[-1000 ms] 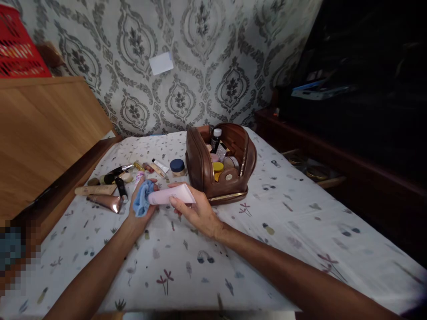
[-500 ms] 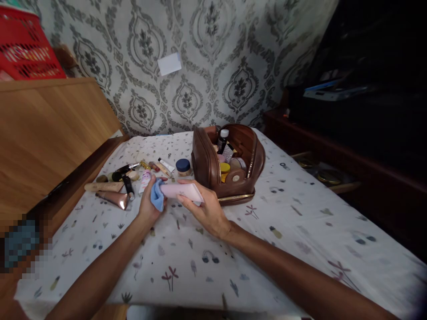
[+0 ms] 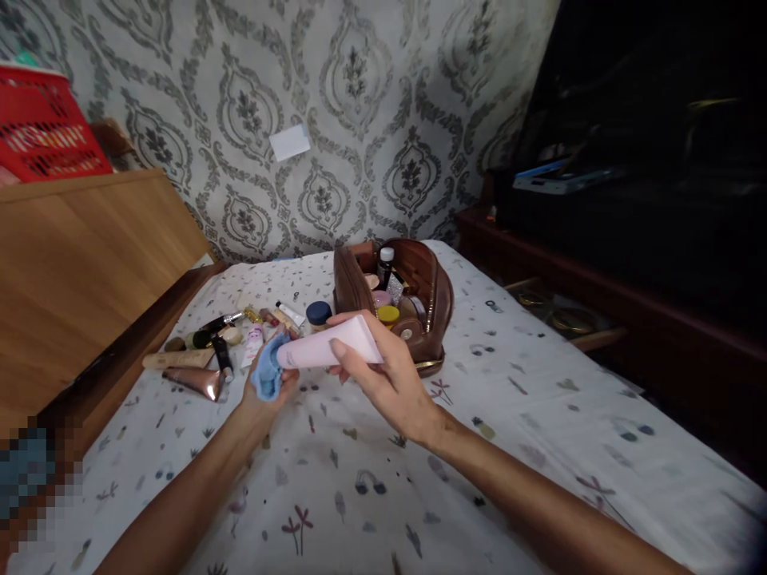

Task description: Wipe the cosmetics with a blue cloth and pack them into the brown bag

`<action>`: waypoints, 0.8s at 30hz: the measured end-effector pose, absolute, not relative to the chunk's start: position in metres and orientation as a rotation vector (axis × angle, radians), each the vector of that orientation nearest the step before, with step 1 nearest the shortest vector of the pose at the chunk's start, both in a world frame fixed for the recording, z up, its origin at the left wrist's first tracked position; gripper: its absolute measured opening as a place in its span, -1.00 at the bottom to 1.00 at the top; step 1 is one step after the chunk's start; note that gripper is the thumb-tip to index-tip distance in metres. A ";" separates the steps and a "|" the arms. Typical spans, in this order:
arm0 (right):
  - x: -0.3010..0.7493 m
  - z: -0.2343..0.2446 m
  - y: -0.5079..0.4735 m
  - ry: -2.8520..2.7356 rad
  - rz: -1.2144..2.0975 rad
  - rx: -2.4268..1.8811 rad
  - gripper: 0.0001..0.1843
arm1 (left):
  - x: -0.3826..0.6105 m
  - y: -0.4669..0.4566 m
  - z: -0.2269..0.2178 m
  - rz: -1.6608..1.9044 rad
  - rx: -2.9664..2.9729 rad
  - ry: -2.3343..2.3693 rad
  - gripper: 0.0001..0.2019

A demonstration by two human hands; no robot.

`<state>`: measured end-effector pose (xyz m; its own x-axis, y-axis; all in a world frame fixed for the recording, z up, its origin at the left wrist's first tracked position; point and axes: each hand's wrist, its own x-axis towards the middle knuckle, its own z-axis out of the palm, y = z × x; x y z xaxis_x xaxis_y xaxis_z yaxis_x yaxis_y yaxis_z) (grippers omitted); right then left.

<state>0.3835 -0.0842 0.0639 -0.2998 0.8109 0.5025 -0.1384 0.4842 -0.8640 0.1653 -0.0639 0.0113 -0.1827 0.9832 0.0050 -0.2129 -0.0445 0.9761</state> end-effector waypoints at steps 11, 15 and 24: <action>0.402 0.048 -0.080 -1.104 1.386 -0.567 -0.64 | 0.209 -0.070 0.040 1.391 0.679 0.924 -0.79; 0.417 0.050 -0.083 -1.052 1.305 -0.618 -0.67 | 0.224 -0.064 0.056 1.418 0.983 1.057 -0.76; 0.474 0.085 -0.059 -1.153 0.725 -0.667 -0.76 | 0.229 -0.036 0.089 0.830 2.806 1.414 -0.55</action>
